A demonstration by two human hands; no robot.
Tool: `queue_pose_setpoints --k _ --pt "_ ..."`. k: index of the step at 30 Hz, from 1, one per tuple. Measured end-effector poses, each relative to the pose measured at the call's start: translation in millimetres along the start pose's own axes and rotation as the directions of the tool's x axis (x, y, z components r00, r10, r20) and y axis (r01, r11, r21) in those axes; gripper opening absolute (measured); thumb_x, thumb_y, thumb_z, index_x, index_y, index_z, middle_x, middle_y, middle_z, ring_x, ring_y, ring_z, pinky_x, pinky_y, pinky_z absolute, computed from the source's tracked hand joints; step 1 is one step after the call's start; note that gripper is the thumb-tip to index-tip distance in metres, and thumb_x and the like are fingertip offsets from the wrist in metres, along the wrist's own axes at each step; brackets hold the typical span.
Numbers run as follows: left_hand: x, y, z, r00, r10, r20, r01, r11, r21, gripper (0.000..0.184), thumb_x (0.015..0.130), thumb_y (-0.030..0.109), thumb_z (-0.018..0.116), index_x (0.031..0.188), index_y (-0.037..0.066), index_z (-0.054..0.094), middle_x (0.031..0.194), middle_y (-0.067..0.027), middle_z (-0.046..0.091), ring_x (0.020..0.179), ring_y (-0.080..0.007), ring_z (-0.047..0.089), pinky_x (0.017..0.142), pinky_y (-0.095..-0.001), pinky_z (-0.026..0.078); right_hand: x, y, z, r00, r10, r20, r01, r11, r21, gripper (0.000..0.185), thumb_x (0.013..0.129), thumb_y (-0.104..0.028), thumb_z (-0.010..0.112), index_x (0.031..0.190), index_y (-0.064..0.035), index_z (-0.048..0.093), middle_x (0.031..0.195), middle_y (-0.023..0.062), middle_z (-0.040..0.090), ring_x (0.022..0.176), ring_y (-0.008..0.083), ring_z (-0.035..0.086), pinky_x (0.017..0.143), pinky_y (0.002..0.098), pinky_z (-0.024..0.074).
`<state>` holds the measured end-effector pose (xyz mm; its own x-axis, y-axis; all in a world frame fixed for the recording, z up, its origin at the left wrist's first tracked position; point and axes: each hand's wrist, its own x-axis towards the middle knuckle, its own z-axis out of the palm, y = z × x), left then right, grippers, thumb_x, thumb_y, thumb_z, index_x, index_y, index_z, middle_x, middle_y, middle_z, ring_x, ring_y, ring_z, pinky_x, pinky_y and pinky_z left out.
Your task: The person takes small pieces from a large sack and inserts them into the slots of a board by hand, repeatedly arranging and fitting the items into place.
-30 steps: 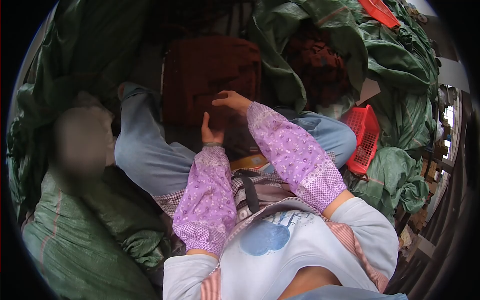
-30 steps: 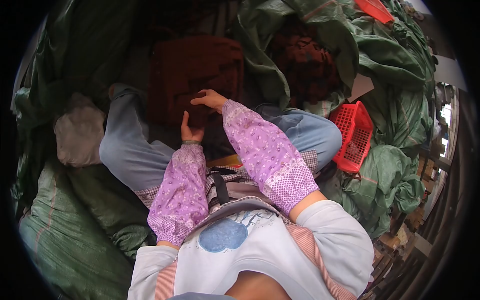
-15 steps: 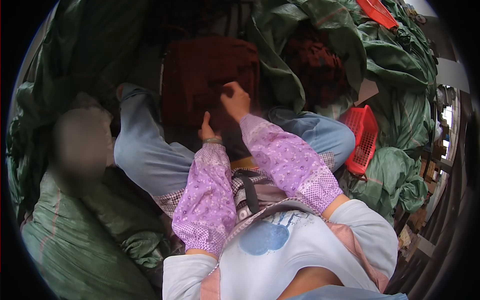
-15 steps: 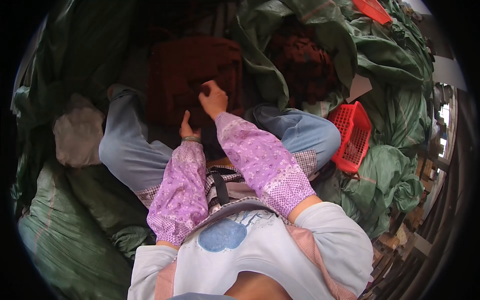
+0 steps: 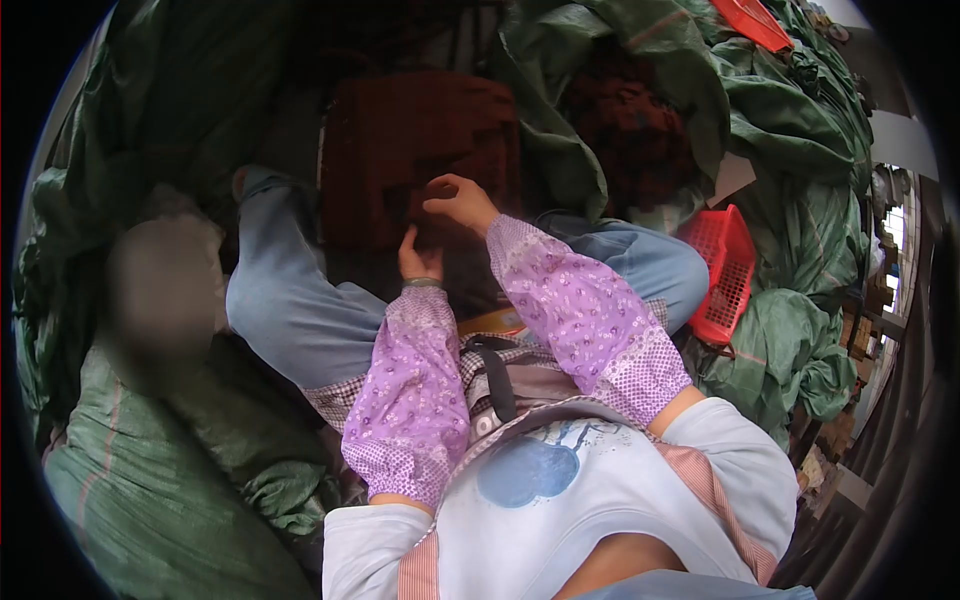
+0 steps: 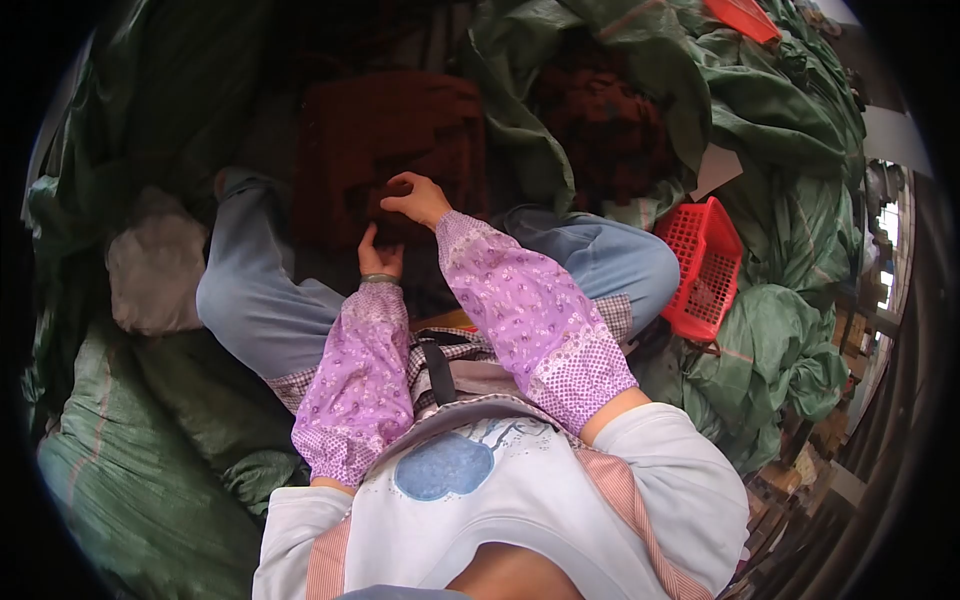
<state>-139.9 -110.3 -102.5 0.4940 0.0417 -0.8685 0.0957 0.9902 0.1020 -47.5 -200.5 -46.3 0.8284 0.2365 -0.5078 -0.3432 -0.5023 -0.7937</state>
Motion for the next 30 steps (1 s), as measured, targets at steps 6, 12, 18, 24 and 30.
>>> queue_pose_setpoints --k 6,12,18,24,30 --pt "11.4 -1.6 -11.0 0.998 -0.002 0.056 0.003 1.000 -0.011 0.029 0.076 0.021 0.055 0.101 0.006 0.055 0.099 -0.0085 0.056 0.091 -0.0230 0.053 0.081 -0.0347 0.042 -5.3 -12.1 -9.0 0.938 0.044 0.343 0.060 0.956 -0.287 0.069 0.056 -0.031 0.072 0.116 -0.0056 0.050 0.108 0.0158 0.055 0.101 0.0255 0.052 0.088 0.0321 0.0408" --pt "-12.2 8.2 3.1 0.979 -0.023 0.202 0.055 0.987 -0.153 0.033 0.076 0.026 0.058 0.100 0.004 0.054 0.100 -0.0112 0.055 0.092 -0.0257 0.052 0.082 -0.0363 0.042 7.3 -8.2 -8.0 0.918 0.139 0.372 0.065 0.872 -0.485 0.078 0.055 -0.035 0.070 0.120 0.0001 0.045 0.115 0.0191 0.050 0.108 0.0285 0.049 0.091 0.0324 0.0383" --pt "-5.2 14.7 9.1 0.989 -0.118 0.092 0.120 0.993 -0.021 0.038 0.072 0.034 0.065 0.094 0.005 0.055 0.095 -0.0125 0.056 0.089 -0.0280 0.053 0.078 -0.0409 0.044 -10.5 -19.4 -0.2 0.942 0.144 0.304 0.062 0.813 -0.579 0.071 0.054 -0.034 0.069 0.115 -0.0027 0.049 0.110 0.0188 0.053 0.104 0.0306 0.051 0.090 0.0351 0.0392" --pt "6.3 18.1 1.7 0.986 -0.132 0.100 0.134 0.991 -0.012 0.038 0.073 0.035 0.064 0.090 0.003 0.054 0.093 -0.0139 0.056 0.086 -0.0297 0.054 0.080 -0.0428 0.044 -38.3 -7.6 10.6 0.990 -0.041 0.136 0.101 0.876 -0.471 0.060 0.053 -0.029 0.067 0.108 -0.0070 0.053 0.101 0.0147 0.059 0.096 0.0296 0.055 0.085 0.0380 0.0421" --pt "-16.1 20.4 14.3 0.964 -0.140 0.226 0.171 0.977 -0.123 0.035 0.073 0.033 0.065 0.087 0.002 0.056 0.087 -0.0122 0.059 0.082 -0.0271 0.056 0.079 -0.0381 0.045 -20.6 8.8 -0.9 0.976 0.038 0.212 -0.031 0.999 -0.037 0.051 0.058 -0.022 0.069 0.104 -0.0052 0.056 0.094 0.0120 0.061 0.086 0.0236 0.059 0.077 0.0317 0.0471"
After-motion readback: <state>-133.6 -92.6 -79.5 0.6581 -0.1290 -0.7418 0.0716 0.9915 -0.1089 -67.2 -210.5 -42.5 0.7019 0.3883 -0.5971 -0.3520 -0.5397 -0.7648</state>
